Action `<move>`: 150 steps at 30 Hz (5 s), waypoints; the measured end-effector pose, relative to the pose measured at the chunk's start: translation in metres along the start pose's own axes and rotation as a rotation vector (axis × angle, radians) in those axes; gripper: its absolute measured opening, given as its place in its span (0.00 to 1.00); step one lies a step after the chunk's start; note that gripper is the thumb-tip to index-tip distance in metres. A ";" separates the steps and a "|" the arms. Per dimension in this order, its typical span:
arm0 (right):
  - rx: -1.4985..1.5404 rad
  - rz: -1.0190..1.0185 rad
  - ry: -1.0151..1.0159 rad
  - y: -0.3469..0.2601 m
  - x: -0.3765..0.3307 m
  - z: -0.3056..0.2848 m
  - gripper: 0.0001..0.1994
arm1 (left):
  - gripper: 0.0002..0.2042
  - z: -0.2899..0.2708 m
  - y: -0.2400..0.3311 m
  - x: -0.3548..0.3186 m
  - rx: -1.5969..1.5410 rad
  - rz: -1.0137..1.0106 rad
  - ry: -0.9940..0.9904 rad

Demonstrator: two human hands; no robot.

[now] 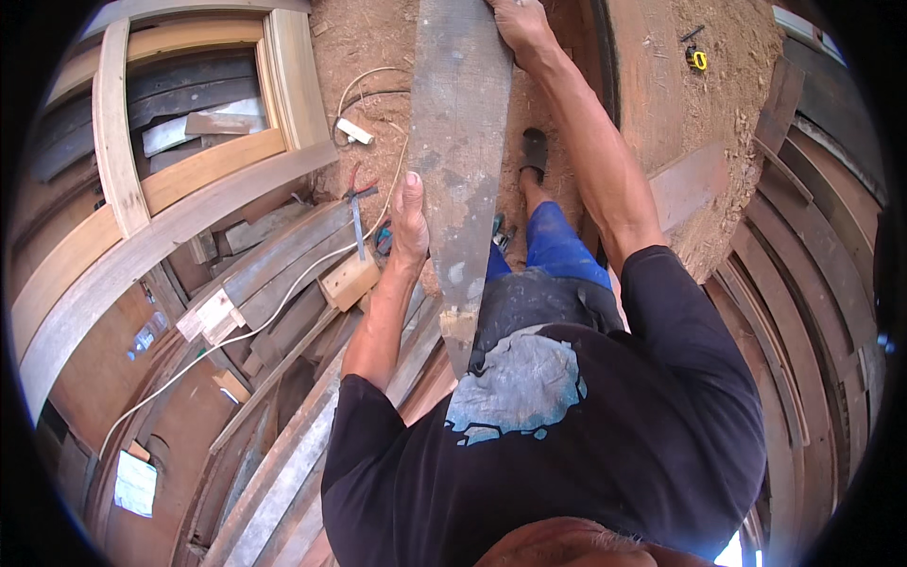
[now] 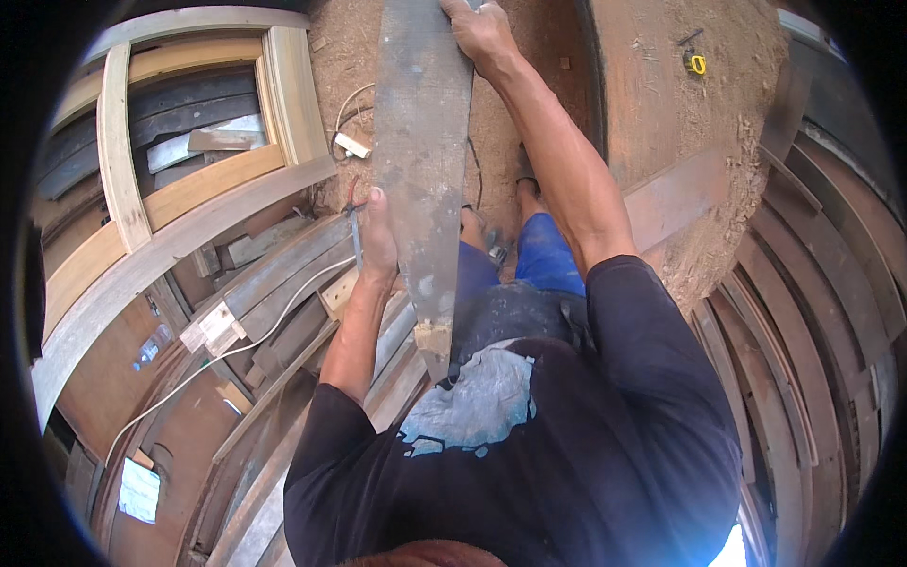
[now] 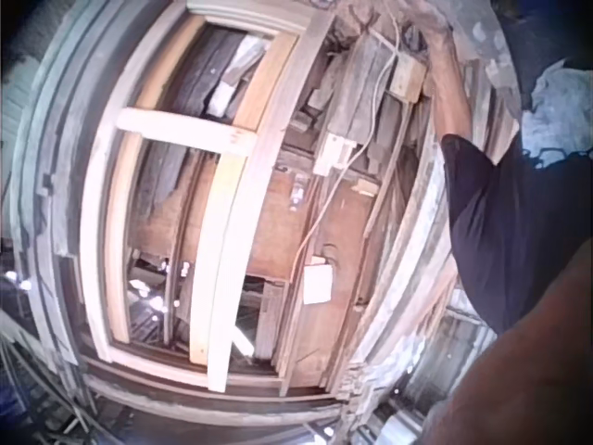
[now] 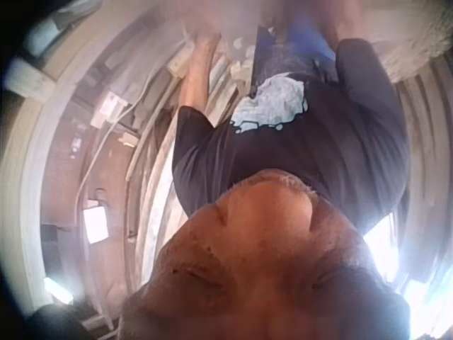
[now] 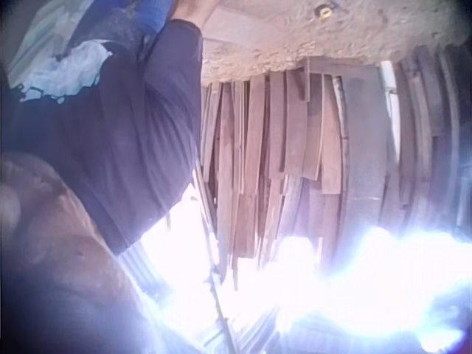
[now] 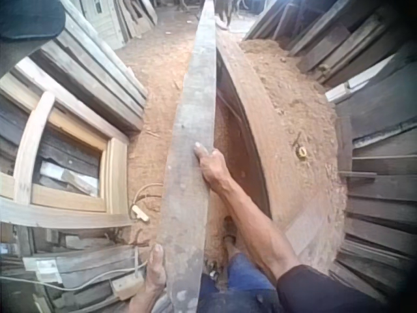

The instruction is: The person walks through a cluttered woodworking shop, picks up a long wooden plank, and carries it to a workbench. They place the plank on the bench and adjust its position.

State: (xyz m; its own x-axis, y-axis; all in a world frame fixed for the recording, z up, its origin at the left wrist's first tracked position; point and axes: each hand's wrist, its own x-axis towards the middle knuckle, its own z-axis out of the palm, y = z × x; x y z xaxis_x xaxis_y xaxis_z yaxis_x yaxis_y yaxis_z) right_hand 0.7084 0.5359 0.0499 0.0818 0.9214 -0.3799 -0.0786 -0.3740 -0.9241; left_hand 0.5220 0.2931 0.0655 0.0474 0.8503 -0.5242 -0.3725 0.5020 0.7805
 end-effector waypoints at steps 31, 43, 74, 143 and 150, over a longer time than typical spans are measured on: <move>-0.566 -0.091 0.198 0.023 -0.007 -0.055 0.45 | 0.27 0.030 -0.079 0.034 0.194 0.206 -0.090; -0.586 -0.036 0.179 -0.005 -0.019 -0.137 0.43 | 0.32 0.112 -0.067 -0.004 0.014 -0.073 -0.328; -0.339 0.457 0.176 0.106 0.038 -0.289 0.37 | 0.23 -0.139 0.085 0.216 1.116 -0.213 0.059; -0.317 0.252 0.391 -0.074 -0.046 -0.325 0.39 | 0.45 0.428 0.163 0.597 0.462 -0.332 -0.315; -0.563 0.553 0.397 0.000 -0.016 -0.320 0.32 | 0.46 0.423 0.114 0.585 0.497 -0.345 -0.219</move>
State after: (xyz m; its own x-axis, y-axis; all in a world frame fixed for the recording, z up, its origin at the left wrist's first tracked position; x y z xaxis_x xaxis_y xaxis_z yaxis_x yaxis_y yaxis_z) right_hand 1.0246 0.4875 0.0425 0.5240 0.5274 -0.6687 0.2832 -0.8484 -0.4472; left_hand 0.8995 0.9145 -0.0083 0.2958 0.6132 -0.7325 0.1692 0.7210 0.6719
